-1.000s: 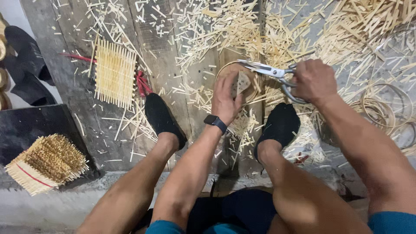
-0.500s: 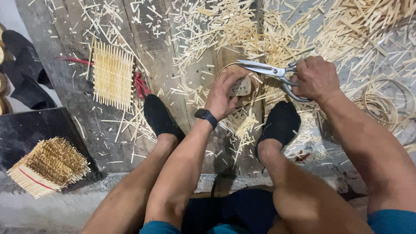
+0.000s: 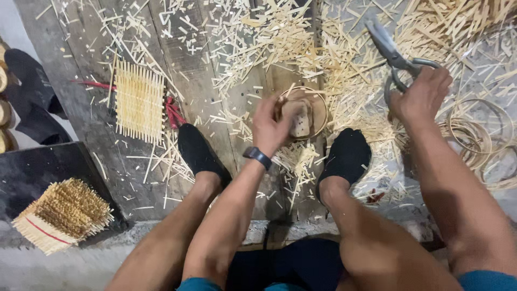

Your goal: The person weaves small round bamboo baskets by placing a woven mat on a wooden form, wrapping a bamboo ring around the edge, and trimming excess strands with shears. The person repeats this process for multiple baskets, stacking finished units nearby.

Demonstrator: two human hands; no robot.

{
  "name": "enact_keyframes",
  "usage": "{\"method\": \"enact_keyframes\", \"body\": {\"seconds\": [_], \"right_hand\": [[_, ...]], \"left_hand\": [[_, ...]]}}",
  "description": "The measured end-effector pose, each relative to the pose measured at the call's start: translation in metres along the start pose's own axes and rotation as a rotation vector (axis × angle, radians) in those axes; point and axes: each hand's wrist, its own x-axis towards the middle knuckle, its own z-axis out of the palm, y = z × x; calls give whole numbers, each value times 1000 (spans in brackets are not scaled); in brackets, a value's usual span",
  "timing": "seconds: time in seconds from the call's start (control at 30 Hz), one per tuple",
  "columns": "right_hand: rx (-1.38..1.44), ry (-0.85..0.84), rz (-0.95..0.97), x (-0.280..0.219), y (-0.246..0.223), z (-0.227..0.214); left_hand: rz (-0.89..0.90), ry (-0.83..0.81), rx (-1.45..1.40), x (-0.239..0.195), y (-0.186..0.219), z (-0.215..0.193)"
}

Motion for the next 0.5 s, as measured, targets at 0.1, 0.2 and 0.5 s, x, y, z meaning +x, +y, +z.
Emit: {"method": "enact_keyframes", "body": {"seconds": [0.1,0.2,0.5], "right_hand": [[482,-135,51,-21,-25,1],[988,-618,118,-37,-72,10],[1260,-798,322,-30,-84,59]], "left_hand": [[111,85,-22,37,-27,6],[56,-146,-49,72,-41,16],[-283,-308,57,88,-26,4]]}}
